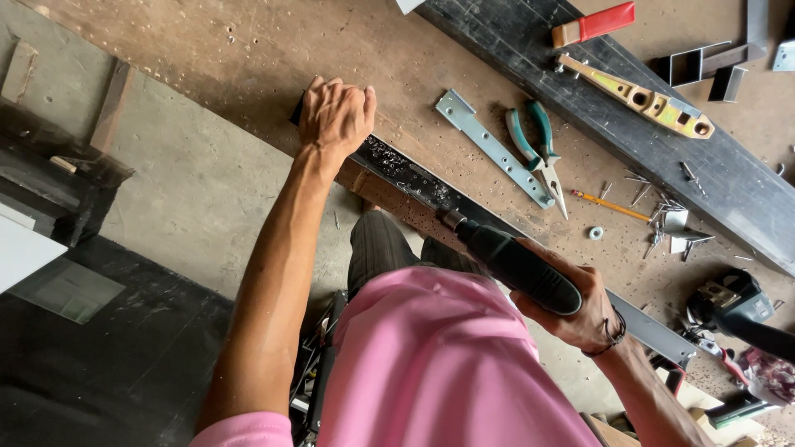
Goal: Drilling holes into a metal track using a power drill
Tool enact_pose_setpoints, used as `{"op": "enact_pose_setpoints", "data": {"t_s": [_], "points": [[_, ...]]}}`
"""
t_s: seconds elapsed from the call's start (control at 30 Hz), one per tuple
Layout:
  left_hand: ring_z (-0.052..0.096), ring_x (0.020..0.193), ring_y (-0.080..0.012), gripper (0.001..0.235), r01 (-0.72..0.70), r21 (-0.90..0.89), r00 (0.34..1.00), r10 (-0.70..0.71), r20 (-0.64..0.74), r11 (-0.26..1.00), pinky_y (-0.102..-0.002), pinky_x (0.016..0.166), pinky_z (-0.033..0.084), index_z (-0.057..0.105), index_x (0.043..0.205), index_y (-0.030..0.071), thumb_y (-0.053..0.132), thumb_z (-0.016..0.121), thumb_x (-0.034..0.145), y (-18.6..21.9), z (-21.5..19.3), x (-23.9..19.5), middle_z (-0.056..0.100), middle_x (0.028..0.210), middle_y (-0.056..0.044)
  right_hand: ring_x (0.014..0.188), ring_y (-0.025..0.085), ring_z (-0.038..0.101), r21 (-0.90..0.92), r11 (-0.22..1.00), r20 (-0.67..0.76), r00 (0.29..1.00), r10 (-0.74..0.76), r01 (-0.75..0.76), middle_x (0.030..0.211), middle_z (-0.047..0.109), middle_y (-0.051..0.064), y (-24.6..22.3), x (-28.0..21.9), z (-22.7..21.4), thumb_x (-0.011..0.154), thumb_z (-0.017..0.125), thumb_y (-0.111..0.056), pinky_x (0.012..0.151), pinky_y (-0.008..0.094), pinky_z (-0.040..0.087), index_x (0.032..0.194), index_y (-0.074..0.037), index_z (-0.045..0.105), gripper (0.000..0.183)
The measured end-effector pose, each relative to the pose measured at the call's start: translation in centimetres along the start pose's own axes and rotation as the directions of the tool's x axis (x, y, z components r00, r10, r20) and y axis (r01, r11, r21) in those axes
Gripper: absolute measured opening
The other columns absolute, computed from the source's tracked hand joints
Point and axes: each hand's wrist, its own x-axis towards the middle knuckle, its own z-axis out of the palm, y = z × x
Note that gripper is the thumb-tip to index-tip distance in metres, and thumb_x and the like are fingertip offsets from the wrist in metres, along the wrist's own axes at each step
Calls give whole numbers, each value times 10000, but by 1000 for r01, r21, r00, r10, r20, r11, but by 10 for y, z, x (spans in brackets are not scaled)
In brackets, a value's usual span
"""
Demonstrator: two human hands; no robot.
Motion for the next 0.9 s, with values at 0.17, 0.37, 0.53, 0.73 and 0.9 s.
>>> {"op": "enact_pose_setpoints", "data": {"t_s": [0.17, 0.37, 0.53, 0.73, 0.9], "points": [[648, 906, -273, 574, 3, 34, 999, -4, 31, 999, -517, 999, 351, 632, 744, 142, 442, 345, 1141, 5, -9, 0, 717, 820, -80, 857, 103, 774, 31, 988, 15, 988, 153, -154, 1108, 811, 65, -2, -2, -4, 704, 836, -237, 721, 260, 646, 1375, -116, 636, 710], [648, 845, -250, 552, -15, 35, 999, 17, -40, 999, -501, 1004, 365, 615, 720, 162, 422, 370, 1141, 6, -7, -2, 702, 773, -44, 760, 146, 823, 1, 999, 51, 997, 55, -55, 1074, 807, 113, 0, 5, -2, 731, 807, -262, 645, 263, 704, 1401, -93, 588, 725], [669, 895, -257, 565, 3, 1, 999, -3, -40, 1000, -515, 1032, 349, 597, 678, 166, 413, 375, 1135, 8, 1, -2, 718, 776, -41, 801, 114, 795, -34, 999, 36, 999, 40, -39, 1155, 781, 110, 4, 8, 4, 740, 799, -281, 673, 266, 673, 1404, -97, 596, 718], [675, 942, -259, 558, 18, -37, 997, -21, -69, 999, -505, 1041, 342, 614, 678, 170, 415, 384, 1123, 6, 7, -2, 742, 826, -39, 797, 152, 809, -40, 998, 29, 998, 54, -52, 1223, 752, 139, 0, 3, 1, 726, 814, -275, 637, 272, 684, 1404, -89, 587, 738], [678, 953, -270, 568, 10, -34, 1000, -11, -27, 999, -504, 1053, 347, 637, 681, 163, 402, 373, 1124, 8, 1, -3, 752, 834, -57, 918, 143, 797, -49, 990, 24, 991, 135, -134, 1256, 750, 101, -1, -9, -5, 708, 826, -258, 750, 294, 679, 1420, -114, 584, 766]]}}
